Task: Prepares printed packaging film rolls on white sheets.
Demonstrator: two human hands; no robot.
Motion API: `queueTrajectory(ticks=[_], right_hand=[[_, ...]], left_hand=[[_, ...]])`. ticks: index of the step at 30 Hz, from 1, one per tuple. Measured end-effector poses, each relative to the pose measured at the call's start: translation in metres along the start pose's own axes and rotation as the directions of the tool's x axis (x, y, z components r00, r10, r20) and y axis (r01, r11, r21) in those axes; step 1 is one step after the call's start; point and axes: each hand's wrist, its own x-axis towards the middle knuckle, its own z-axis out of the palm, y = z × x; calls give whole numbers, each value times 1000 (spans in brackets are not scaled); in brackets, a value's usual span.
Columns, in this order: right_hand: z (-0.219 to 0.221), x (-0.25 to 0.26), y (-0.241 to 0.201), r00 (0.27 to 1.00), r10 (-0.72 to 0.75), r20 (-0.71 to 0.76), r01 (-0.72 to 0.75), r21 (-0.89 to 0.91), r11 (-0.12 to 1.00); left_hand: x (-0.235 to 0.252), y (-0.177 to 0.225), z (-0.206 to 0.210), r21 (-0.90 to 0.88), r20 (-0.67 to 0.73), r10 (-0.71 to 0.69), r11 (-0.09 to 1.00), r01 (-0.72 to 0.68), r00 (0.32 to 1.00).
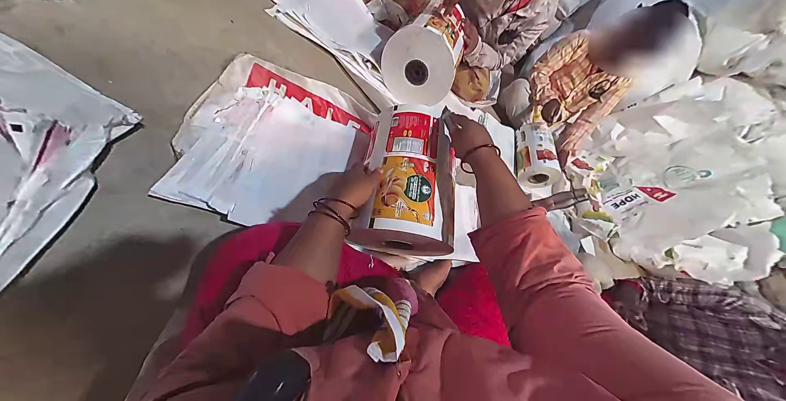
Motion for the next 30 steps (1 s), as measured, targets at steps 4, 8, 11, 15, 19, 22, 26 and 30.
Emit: queueTrajectory(ticks=[4, 8, 11, 15, 19, 22, 26, 30], right_hand=[[-4, 5, 6, 998, 31, 52, -35, 69, 997], [-2, 3, 3, 998, 44, 34, -46, 64, 997], [-3, 2, 0, 999, 28, 40, -29, 20, 999], [-10, -2, 1, 993, 5, 116, -10, 40, 999], [-11, -28, 1, 986, -10, 167, 3, 44, 999], [-11, -57, 4, 981, -26, 190, 21, 31, 999], [-14, -110, -1, 962, -66, 266, 69, -4, 998], [-10, -185, -2, 935, -84, 344, 116, -73, 991]], left_hand=[[-2, 4, 0, -7, -3, -7, 1000, 7, 1000], [-6, 7, -3, 7, 4, -12, 1000, 12, 1000], [-7, 7, -1, 6, -6, 2, 1000, -2, 1000], [-10, 7, 0, 2, -17, 23, 1000, -23, 1000], [-11, 7, -2, 52, -45, 30, 998, -27, 999], [-12, 7, 1, 86, -77, 31, 996, -24, 997], [-14, 4, 0, 122, -106, 51, 992, -38, 993], [-16, -1, 4, 130, -126, 68, 990, -51, 990]])
